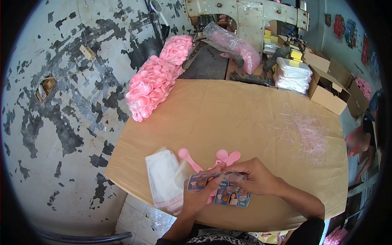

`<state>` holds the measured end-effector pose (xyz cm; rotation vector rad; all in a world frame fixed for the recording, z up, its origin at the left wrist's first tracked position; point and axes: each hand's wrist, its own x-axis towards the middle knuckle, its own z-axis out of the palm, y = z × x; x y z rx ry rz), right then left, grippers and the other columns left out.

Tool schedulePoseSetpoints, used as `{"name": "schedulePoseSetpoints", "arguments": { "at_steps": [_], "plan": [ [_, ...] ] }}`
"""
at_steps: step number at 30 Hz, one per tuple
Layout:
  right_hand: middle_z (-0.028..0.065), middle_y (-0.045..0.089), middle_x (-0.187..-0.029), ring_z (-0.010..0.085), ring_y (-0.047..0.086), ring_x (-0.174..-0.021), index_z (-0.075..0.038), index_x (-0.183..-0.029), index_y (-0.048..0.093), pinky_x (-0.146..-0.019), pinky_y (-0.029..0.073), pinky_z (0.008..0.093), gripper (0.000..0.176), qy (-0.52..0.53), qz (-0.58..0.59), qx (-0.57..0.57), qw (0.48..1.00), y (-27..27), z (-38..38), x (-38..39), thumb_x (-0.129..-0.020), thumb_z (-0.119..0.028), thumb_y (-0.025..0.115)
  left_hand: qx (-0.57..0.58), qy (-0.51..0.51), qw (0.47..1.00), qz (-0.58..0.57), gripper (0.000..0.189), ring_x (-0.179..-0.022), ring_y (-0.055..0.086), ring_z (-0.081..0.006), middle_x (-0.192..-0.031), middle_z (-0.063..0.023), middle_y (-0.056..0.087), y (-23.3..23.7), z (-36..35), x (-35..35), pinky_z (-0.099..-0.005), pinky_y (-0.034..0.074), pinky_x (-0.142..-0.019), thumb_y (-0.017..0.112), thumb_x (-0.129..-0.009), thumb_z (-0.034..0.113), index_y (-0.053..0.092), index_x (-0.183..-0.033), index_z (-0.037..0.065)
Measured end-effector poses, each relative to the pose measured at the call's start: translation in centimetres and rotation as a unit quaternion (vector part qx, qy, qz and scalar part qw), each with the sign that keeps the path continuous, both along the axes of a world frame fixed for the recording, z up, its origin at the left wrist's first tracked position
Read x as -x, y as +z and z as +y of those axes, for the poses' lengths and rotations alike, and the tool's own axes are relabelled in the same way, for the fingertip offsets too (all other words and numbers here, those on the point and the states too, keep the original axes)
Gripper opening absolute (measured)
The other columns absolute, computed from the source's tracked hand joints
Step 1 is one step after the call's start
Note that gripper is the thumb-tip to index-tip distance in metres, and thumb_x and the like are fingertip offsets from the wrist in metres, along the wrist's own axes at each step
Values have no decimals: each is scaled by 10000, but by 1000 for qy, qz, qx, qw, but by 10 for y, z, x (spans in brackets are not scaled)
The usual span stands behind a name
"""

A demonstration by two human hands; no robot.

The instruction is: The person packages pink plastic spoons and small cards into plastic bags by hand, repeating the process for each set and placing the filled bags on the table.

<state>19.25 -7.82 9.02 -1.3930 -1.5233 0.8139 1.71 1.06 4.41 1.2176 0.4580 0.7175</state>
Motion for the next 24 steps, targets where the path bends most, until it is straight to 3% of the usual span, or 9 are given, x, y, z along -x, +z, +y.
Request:
{"name": "schedulePoseSetpoints", "arguments": {
  "at_steps": [4,6,9,10,12,16,20,22,24],
  "plan": [
    [130,695,-877,170,681,-730,-74,-1208,642,-702,550,313,314,34,41,-66,996,-16,6,2,-895,-70,640,-109,55,986,-110,525,-1224,527,-304,-1305,-211,558,10,-13,-20,-450,397,-1042,632,-912,71,409,-1385,21],
    [116,686,-837,155,672,-714,-69,-1153,661,-680,537,302,263,34,126,60,990,-5,2,9,-890,-81,654,-66,49,976,-201,477,-1280,480,-368,-1317,-238,539,5,-12,-13,-520,332,-1101,623,-925,123,406,-1344,58],
    [97,670,-804,122,656,-690,-65,-1082,670,-641,521,287,203,38,127,-6,991,-12,11,16,-883,-109,677,38,-47,940,-336,280,-1293,455,-411,-1297,-263,540,-13,-1,1,-544,310,-1109,604,-946,226,455,-1139,89],
    [91,665,-798,110,651,-682,-65,-1060,670,-627,517,282,188,38,105,-70,991,-17,13,19,-881,-120,685,-25,-64,948,-311,292,-1325,414,-398,-1311,-250,532,-17,3,0,-543,292,-1115,608,-936,190,454,-1161,86],
    [92,664,-816,107,648,-691,-61,-1050,657,-633,515,280,193,35,85,32,995,-15,8,23,-878,-145,690,-149,-95,949,-261,334,-1388,332,-373,-1338,-225,517,-20,8,-3,-540,255,-1128,615,-915,118,451,-1203,81],
    [110,669,-932,161,656,-787,-76,-1123,642,-714,524,308,270,135,-13,18,991,-24,6,1,-872,-167,682,-252,-120,927,-251,427,-1378,349,-357,-1324,-197,528,-10,4,1,-540,269,-1123,701,-847,63,448,-1184,134],
    [103,641,-1123,235,614,-1014,-96,-1196,619,-875,494,360,355,95,-232,13,968,12,10,-20,-852,-168,671,51,-93,924,-368,477,-1335,418,-340,-1342,-166,515,-5,6,7,-521,337,-1094,673,-831,-16,425,-1207,142],
    [87,604,-1226,261,564,-1121,-107,-1224,603,-944,462,388,391,-8,-407,-44,912,1,15,-36,-842,-165,665,55,-45,943,-326,528,-1312,441,-340,-1347,-205,500,-18,6,12,-517,353,-1088,697,-808,5,415,-1233,141],
    [72,590,-1227,275,524,-1163,-127,-1225,596,-983,430,403,397,-3,-396,5,918,-22,20,-47,-840,-194,667,41,-35,964,-262,589,-1298,446,-373,-1355,-219,494,-18,3,13,-531,361,-1085,779,-777,119,422,-1244,154]
  ]
}}
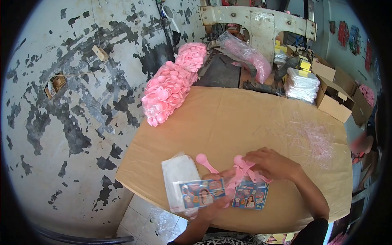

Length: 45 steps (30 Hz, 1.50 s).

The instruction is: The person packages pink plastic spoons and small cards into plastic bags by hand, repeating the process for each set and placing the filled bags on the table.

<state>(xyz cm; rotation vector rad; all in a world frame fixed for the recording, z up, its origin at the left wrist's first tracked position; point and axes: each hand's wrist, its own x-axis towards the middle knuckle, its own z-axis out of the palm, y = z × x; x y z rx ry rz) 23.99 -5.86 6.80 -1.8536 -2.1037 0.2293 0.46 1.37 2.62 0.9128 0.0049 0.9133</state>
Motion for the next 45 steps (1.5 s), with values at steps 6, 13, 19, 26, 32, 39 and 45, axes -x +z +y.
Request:
{"name": "schedulePoseSetpoints", "arguments": {
  "at_steps": [6,13,19,26,32,39,45],
  "plan": [
    [62,619,-1068,254,583,-1057,-117,-1079,661,-921,460,377,261,-26,-13,45,999,-9,8,-2,-843,-227,678,-79,-61,995,0,531,-1325,426,-361,-1363,-208,476,6,0,-3,-553,331,-1101,703,-796,7,431,-1236,131],
    [77,640,-1014,229,624,-1000,-67,-1032,649,-856,486,381,225,3,204,-51,978,37,-4,-12,-819,-124,694,9,-11,999,-46,492,-1322,425,-364,-1353,-205,481,-3,4,-3,-539,324,-1106,665,-845,13,419,-1261,104],
    [57,630,-916,63,611,-941,-59,-1038,506,-672,449,197,128,-158,495,-39,854,53,-23,5,-961,-136,573,72,21,994,-82,471,-1308,438,-373,-1359,-216,470,7,5,-1,-536,301,-1129,608,-876,-15,411,-1288,101],
    [53,646,-921,62,589,-803,-65,-1308,460,-654,457,216,405,-59,528,-70,844,61,-24,45,-934,-97,612,59,34,996,-63,524,-1304,442,-352,-1385,-187,444,2,8,-3,-535,328,-1119,595,-864,-81,410,-1308,128],
    [51,582,-1001,59,542,-811,-64,-1381,414,-681,448,214,515,-99,454,-150,873,67,-31,46,-913,-60,628,9,79,995,-53,523,-1303,438,-349,-1398,-178,434,-3,10,-6,-522,338,-1117,618,-881,-9,404,-1338,127],
    [73,545,-951,125,547,-847,-15,-1402,442,-751,475,296,435,-170,365,42,915,81,-38,23,-1010,-196,496,113,44,988,-94,473,-1316,428,-334,-1430,-142,414,2,10,-4,-514,333,-1125,559,-938,69,394,-1374,147],
    [134,632,-1074,181,629,-893,-67,-1379,495,-726,515,295,425,-26,151,-47,987,64,-37,17,-959,-68,555,204,5,967,-151,444,-1343,394,-335,-1455,-135,387,-1,17,-2,-512,308,-1145,538,-954,105,418,-1379,152]
  ]
}}
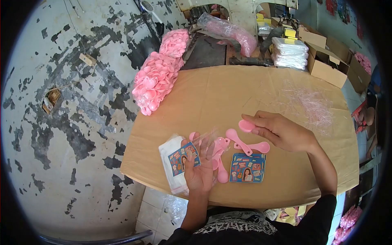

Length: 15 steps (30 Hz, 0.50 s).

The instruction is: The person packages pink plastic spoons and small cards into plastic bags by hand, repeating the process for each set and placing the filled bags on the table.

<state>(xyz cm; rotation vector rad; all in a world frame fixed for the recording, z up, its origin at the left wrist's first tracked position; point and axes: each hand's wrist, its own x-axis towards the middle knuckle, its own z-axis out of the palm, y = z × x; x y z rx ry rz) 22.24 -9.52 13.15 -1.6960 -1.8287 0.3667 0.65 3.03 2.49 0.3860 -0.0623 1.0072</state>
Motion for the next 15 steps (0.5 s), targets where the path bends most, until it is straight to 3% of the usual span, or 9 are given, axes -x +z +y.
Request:
{"name": "schedulePoseSetpoints", "arguments": {
  "at_steps": [3,6,9,11,15],
  "plan": [
    [148,663,-1063,212,673,-916,-56,-1324,541,-746,531,262,437,-18,156,-57,986,5,-4,13,-898,-49,639,-32,-1,999,35,437,-1369,360,-332,-1467,-137,381,0,-1,-1,-509,299,-1153,558,-944,112,447,-1366,146],
    [138,695,-1022,230,689,-942,-63,-1275,575,-805,536,273,430,4,250,38,968,26,-12,28,-860,-54,688,-69,-7,995,74,437,-1403,314,-321,-1484,-124,378,4,-7,-1,-502,297,-1157,595,-925,121,488,-1348,135],
    [151,700,-921,262,701,-803,-23,-1076,620,-723,535,341,198,38,178,-26,983,19,-14,39,-899,-104,655,-94,-44,993,53,448,-1388,339,-310,-1481,-102,386,6,-19,-8,-500,301,-1155,595,-930,124,471,-1360,147],
    [156,697,-911,247,702,-794,-22,-1078,619,-710,535,341,189,56,174,-55,982,11,-14,40,-910,-107,640,-136,-85,987,12,452,-1379,351,-300,-1479,-89,388,4,-26,-15,-499,302,-1154,591,-939,138,459,-1370,162],
    [155,689,-886,252,689,-756,-12,-1051,611,-693,525,338,156,57,226,-37,972,18,-18,49,-939,-119,598,-76,-81,994,21,490,-1374,361,-295,-1468,-76,402,0,-37,-22,-500,300,-1159,616,-932,150,428,-1383,193]
  ]
}}
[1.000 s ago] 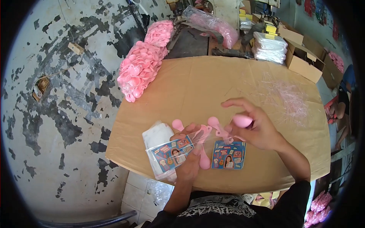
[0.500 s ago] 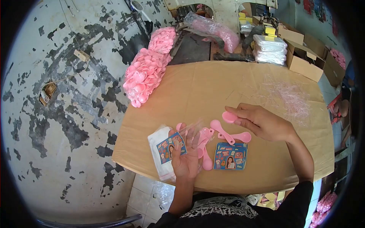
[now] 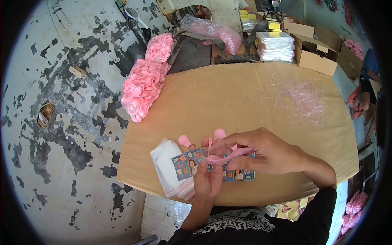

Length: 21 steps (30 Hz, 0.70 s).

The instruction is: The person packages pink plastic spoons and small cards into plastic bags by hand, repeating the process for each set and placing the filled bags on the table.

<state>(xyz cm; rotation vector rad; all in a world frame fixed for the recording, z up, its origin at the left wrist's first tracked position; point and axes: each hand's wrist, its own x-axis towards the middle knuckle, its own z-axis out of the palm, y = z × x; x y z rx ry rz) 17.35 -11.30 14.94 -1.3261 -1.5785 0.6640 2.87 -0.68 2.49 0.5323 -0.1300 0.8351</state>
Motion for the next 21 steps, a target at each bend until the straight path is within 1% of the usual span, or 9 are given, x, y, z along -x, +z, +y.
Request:
{"name": "schedulePoseSetpoints", "arguments": {
  "at_steps": [3,9,13,15,17,18,19,20,21],
  "plan": [
    [147,686,-884,254,667,-723,-10,-1030,598,-667,514,339,152,-54,80,-11,995,-9,3,2,-948,-138,588,11,-9,999,-33,536,-1372,366,-282,-1457,-67,416,-2,-6,-5,-493,306,-1161,647,-918,169,399,-1391,207],
    [144,678,-862,276,667,-716,-12,-1009,579,-642,523,349,123,-25,0,3,1000,2,-4,3,-921,-91,614,-5,10,1000,-14,687,-1374,363,-266,-1441,-54,439,3,-15,-10,-476,342,-1147,694,-870,198,312,-1439,219],
    [107,668,-849,185,654,-687,-7,-972,583,-598,500,283,97,-77,16,-43,996,2,-4,5,-895,-48,624,-20,-23,999,-25,820,-1386,338,-277,-1457,-72,412,5,-17,-8,-478,320,-1152,734,-839,216,230,-1486,205],
    [63,649,-842,97,639,-678,-2,-918,581,-574,471,223,58,-123,-6,-68,990,27,-19,-6,-876,-12,620,-25,-43,999,-14,909,-1403,302,-282,-1489,-110,344,5,-17,-6,-472,296,-1155,767,-813,197,174,-1502,176],
    [49,634,-788,93,623,-658,-1,-886,579,-561,457,217,44,-213,-49,-62,974,43,-36,-19,-860,6,614,-21,-61,998,13,1004,-1433,242,-288,-1529,-160,242,7,-10,-4,-463,272,-1156,800,-780,135,109,-1509,143],
    [42,627,-761,91,616,-649,0,-870,578,-554,450,214,40,-258,-73,-58,962,48,-40,-24,-853,16,610,-70,-18,993,90,1028,-1435,228,-296,-1533,-172,224,10,-9,-5,-463,261,-1153,805,-771,143,94,-1512,119],
    [35,628,-708,63,560,-559,-1,-870,609,-499,409,204,53,-267,-107,-200,937,32,-26,-29,-831,4,644,-117,24,979,168,1052,-1438,213,-304,-1536,-184,207,14,-9,-5,-462,251,-1151,811,-761,150,80,-1515,95],
    [35,634,-707,61,547,-537,-8,-871,623,-485,399,206,61,-247,-134,-172,944,24,-19,-29,-821,0,656,-162,61,953,247,1077,-1440,199,-311,-1539,-196,189,16,-10,-5,-461,240,-1148,817,-752,158,65,-1518,71],
    [36,639,-705,58,535,-514,-14,-872,636,-470,389,207,69,-228,-156,-145,950,19,-14,-28,-812,-5,669,-299,146,898,287,1065,-1429,194,-340,-1523,-226,188,10,-4,-9,-461,227,-1141,802,-758,190,64,-1508,23]
  ]
}}
